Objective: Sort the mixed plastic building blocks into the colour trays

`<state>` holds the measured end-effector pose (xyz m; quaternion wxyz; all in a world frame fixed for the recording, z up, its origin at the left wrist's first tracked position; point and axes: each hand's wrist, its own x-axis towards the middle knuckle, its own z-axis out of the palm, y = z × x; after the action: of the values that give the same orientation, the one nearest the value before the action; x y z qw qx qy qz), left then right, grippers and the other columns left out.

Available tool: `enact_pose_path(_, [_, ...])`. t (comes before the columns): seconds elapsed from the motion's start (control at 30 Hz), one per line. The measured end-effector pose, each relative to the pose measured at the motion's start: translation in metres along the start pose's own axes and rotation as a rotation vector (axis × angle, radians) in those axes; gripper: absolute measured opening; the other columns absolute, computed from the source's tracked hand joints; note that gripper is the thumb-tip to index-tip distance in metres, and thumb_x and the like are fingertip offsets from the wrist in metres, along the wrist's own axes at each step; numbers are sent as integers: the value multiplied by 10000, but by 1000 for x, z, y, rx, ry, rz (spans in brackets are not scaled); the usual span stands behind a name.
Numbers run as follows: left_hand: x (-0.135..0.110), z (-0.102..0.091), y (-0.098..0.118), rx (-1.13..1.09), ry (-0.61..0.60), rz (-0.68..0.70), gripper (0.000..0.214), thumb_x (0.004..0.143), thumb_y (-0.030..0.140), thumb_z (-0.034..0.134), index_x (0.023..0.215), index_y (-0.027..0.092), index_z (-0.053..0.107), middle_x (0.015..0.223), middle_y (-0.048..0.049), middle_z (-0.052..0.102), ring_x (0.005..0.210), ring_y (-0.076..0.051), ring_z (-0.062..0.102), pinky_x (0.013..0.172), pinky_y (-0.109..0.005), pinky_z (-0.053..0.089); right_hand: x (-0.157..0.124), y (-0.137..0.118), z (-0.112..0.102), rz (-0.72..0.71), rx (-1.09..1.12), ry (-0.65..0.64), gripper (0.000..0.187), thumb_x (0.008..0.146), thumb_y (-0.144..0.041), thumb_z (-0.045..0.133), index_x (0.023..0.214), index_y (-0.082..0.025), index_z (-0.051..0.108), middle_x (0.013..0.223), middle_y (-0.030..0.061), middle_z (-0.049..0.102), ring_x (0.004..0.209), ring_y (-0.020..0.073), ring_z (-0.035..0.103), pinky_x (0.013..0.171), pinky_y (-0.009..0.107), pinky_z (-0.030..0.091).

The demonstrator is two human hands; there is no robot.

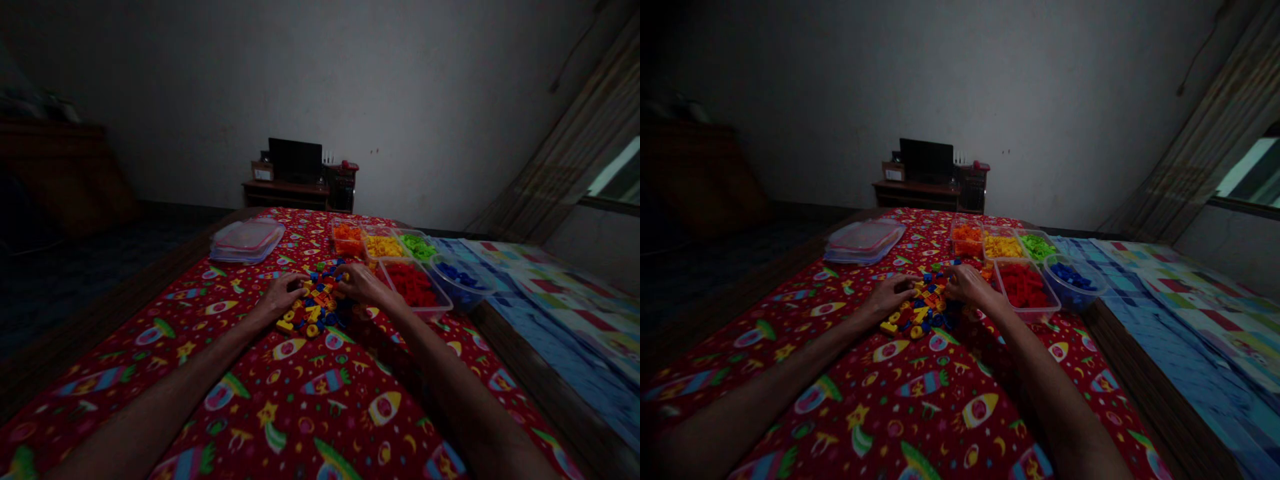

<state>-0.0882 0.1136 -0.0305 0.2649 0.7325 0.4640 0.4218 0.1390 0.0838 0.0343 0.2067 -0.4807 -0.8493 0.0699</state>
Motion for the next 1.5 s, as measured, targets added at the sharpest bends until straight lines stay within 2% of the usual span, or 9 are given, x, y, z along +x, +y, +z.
enact_pose_path(0.17, [2, 3, -3, -163, 53, -3, 269, 582, 398, 685, 724, 173, 642, 834, -34, 619, 766, -184, 622, 719, -328, 534, 3, -8, 4, 22, 88, 5, 301, 784, -138, 484, 1012, -125, 680, 866, 65, 679, 741, 151, 578, 663, 232, 399])
enact_pose_path(0.4, [2, -1, 13, -203, 36, -119, 370, 549, 470, 700, 736, 170, 589, 723, -14, 646, 727, -188, 620, 694, -312, 503, 8, -10, 22, -13, 161, 34, 259, 809, -192, 530, 1000, -129, 694, 911, 82, 694, 818, 170, 612, 734, 252, 425])
enact_pose_path(0.63, [1, -5, 43, -314, 37, -200, 509, 577, 487, 701, 948, 180, 536, 698, 10, 665, 712, -189, 641, 651, -283, 480, 8, -19, 34, -174, 226, 95, 438, 830, -200, 568, 1263, -143, 532, 874, 67, 682, 722, 135, 587, 641, 218, 390])
enact_pose_path(0.73, [3, -6, 42, -209, -1, -147, 472, 642, 523, 635, 945, 167, 573, 710, -15, 676, 712, -198, 641, 637, -286, 476, 3, -20, 29, -223, 185, 92, 402, 824, -133, 538, 1226, -129, 548, 798, 50, 666, 650, 118, 556, 607, 210, 364])
enact_pose_path(0.9, [7, -20, 26, 221, -156, 50, 266, 681, 422, 598, 760, 185, 686, 798, -50, 709, 769, -203, 628, 695, -277, 456, 4, -7, 18, -76, 85, 113, 308, 834, -198, 540, 1114, -94, 616, 827, 90, 671, 718, 156, 577, 653, 241, 390])
enact_pose_path(1.03, [6, -27, 22, 459, -322, 77, 183, 685, 325, 592, 743, 206, 720, 715, -35, 697, 685, -189, 611, 611, -253, 417, 6, -6, 15, -30, 115, 80, 295, 832, -252, 551, 1080, -121, 641, 888, 81, 674, 794, 170, 593, 684, 241, 400])
enact_pose_path(1.13, [5, -25, 25, 510, -326, 98, 138, 666, 282, 594, 689, 198, 702, 679, -32, 677, 659, -181, 593, 596, -253, 399, 7, -10, 15, -46, 166, 35, 239, 821, -263, 560, 966, -113, 677, 817, 54, 659, 743, 151, 579, 661, 228, 382])
enact_pose_path(1.3, [7, -20, 29, 251, -191, -26, 165, 598, 353, 642, 636, 192, 641, 648, -8, 658, 631, -163, 579, 585, -246, 420, 11, -13, 25, 22, 344, 55, 212, 787, -308, 585, 830, -122, 675, 689, -1, 599, 679, 127, 541, 614, 214, 359])
enact_pose_path(1.5, [7, -6, 35, -162, -51, -157, 376, 524, 455, 699, 752, 177, 591, 606, 5, 639, 605, -171, 607, 563, -258, 447, 20, -21, 42, 193, 869, 50, 281, 713, -422, 632, 760, -151, 578, 644, -21, 582, 592, 114, 537, 515, 195, 378])
